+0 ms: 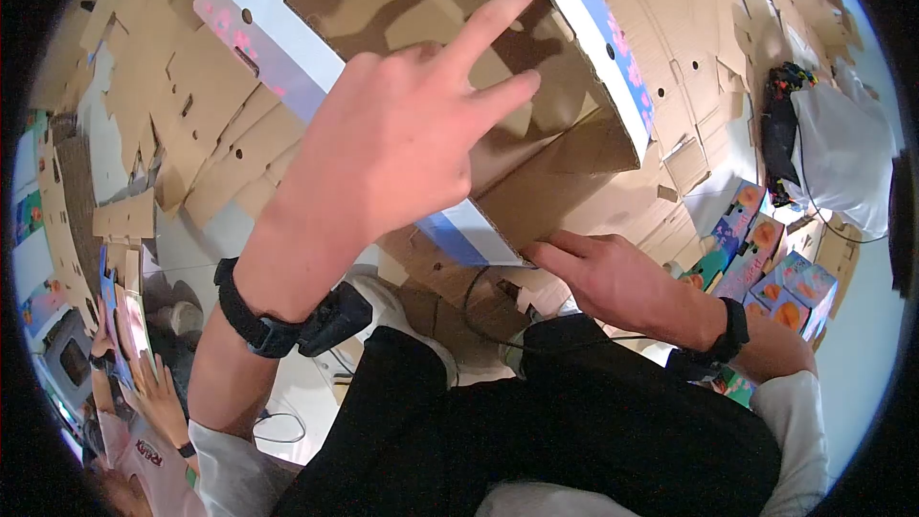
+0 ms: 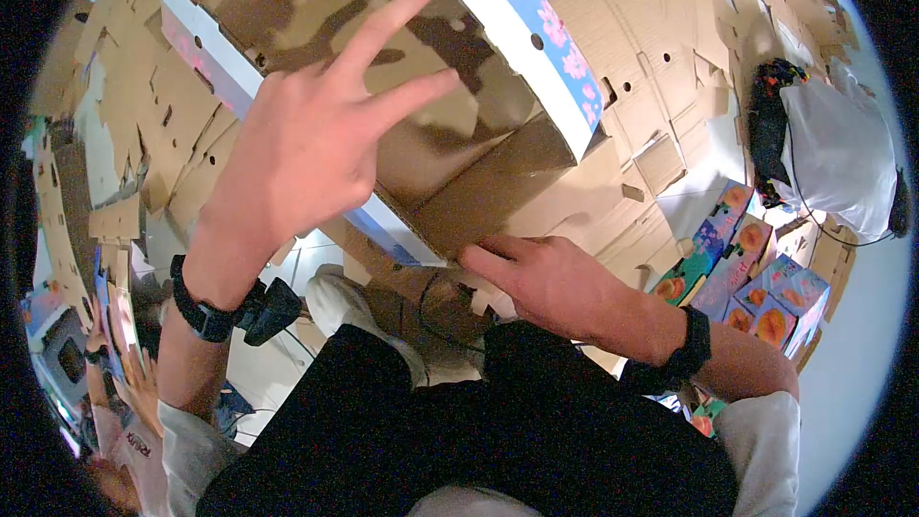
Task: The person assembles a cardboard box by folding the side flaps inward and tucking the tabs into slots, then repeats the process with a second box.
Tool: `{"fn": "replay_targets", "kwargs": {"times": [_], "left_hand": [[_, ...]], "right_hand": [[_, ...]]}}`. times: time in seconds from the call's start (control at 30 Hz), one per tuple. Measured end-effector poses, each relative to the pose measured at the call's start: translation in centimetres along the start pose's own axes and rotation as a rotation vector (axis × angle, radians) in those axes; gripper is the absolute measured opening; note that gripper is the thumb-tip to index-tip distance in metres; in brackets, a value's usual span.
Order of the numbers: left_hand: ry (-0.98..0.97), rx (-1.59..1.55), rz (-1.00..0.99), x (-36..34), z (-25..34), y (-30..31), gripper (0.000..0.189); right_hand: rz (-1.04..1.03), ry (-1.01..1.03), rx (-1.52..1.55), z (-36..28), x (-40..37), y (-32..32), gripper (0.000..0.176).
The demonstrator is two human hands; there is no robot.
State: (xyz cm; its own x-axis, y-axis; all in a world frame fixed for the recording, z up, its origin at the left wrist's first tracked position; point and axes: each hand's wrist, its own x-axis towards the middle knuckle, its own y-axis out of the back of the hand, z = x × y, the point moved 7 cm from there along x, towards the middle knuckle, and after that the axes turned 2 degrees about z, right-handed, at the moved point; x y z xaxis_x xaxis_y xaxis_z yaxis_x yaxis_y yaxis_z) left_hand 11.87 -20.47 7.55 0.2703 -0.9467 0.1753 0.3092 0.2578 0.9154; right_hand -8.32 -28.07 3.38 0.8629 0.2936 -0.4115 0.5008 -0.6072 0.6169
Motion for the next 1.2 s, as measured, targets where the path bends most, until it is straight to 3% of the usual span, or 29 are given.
{"fn": "replay_targets", "kwargs": {"times": [0.43,0.5,0.6,0.7,0.8,0.9,1.0,1.17,1.2], "left_hand": [[-0.038,0.088,-0.076,0.0,0.6,-0.2,0.052],[-0.051,0.071,-0.036,0.1,0.5,-0.9,0.050],[0.026,0.135,-0.157,0.1,-0.7,-4.4,0.046],[-0.073,0.138,0.015,0.0,-0.9,-5.4,0.024],[-0.110,0.126,0.108,-0.3,-0.6,-4.7,0.021],[-0.144,0.115,0.070,-1.0,-0.8,-5.2,0.033],[-0.188,0.112,0.187,-1.3,-0.6,-4.7,0.028],[-0.148,0.088,-0.056,0.3,-1.1,-6.6,0.010],[-0.143,0.096,-0.089,0.9,-1.1,-7.1,0.010]], "right_hand": [[-0.041,0.032,-0.315,-2.6,0.8,4.2,0.036],[-0.045,0.051,-0.350,-1.5,1.1,3.6,0.031],[-0.042,0.100,-0.440,-0.7,1.8,3.3,0.024],[0.001,0.123,-0.484,-1.3,2.7,4.5,0.023],[0.054,0.131,-0.477,-1.5,3.1,5.0,0.027],[0.080,0.169,-0.449,-1.8,3.1,5.2,0.026],[0.110,0.231,-0.429,-2.2,3.4,5.6,0.025],[0.139,0.397,-0.345,-5.0,5.4,4.2,0.030],[0.248,0.458,-0.331,-5.4,6.2,3.9,0.029]]}}
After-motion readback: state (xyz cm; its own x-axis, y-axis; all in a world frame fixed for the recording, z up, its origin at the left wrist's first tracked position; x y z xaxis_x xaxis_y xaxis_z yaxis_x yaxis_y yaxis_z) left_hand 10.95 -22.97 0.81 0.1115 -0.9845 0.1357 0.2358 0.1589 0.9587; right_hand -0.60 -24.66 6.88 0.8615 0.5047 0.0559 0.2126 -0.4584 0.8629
